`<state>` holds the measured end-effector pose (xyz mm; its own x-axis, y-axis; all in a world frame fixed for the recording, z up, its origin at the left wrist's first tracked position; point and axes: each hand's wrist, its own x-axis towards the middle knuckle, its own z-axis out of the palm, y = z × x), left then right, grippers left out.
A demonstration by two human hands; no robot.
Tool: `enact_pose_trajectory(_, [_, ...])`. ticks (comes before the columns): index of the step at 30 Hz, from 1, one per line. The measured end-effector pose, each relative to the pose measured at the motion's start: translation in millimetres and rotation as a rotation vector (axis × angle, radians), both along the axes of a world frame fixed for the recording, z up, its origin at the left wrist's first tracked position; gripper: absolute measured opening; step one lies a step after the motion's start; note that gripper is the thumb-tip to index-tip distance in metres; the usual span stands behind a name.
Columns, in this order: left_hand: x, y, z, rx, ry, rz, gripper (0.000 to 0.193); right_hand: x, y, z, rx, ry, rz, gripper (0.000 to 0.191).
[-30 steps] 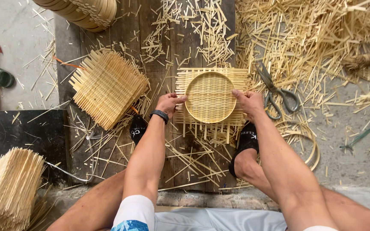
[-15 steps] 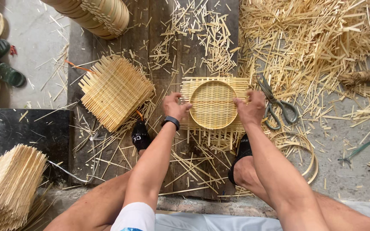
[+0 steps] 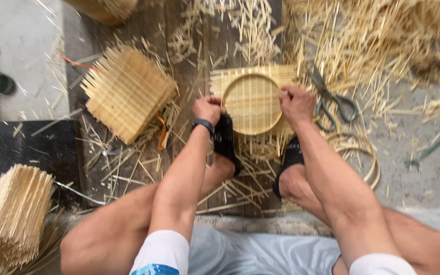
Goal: The person sits on the floor assembling round bamboo sieves: they press a woven bamboo disc into a bamboo rim, trim the protruding ends with scissors, shape the rim over a round wooden form, and set finished sieves aside with a stack of completed ones nearby.
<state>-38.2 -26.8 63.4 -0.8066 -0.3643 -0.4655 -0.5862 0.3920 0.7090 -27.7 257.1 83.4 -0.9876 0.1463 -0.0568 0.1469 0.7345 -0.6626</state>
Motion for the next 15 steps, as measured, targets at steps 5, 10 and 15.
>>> enact_pose_trajectory(5, [3.2, -5.6, 2.6, -0.005, 0.013, -0.041, 0.019, -1.5, 0.7, 14.2, -0.076, -0.168, -0.073, 0.011])
enact_pose_trajectory(10, [-2.5, -0.2, 12.7, -0.091, 0.016, -0.11, 0.013, -7.9, -2.2, 28.7, -0.086, -0.342, -0.129, 0.015])
enact_pose_trajectory(15, [-4.0, 3.8, 8.0, -0.05, -0.029, -0.042, 0.013, -11.6, 2.7, 28.9, -0.061, -0.279, -0.052, 0.015])
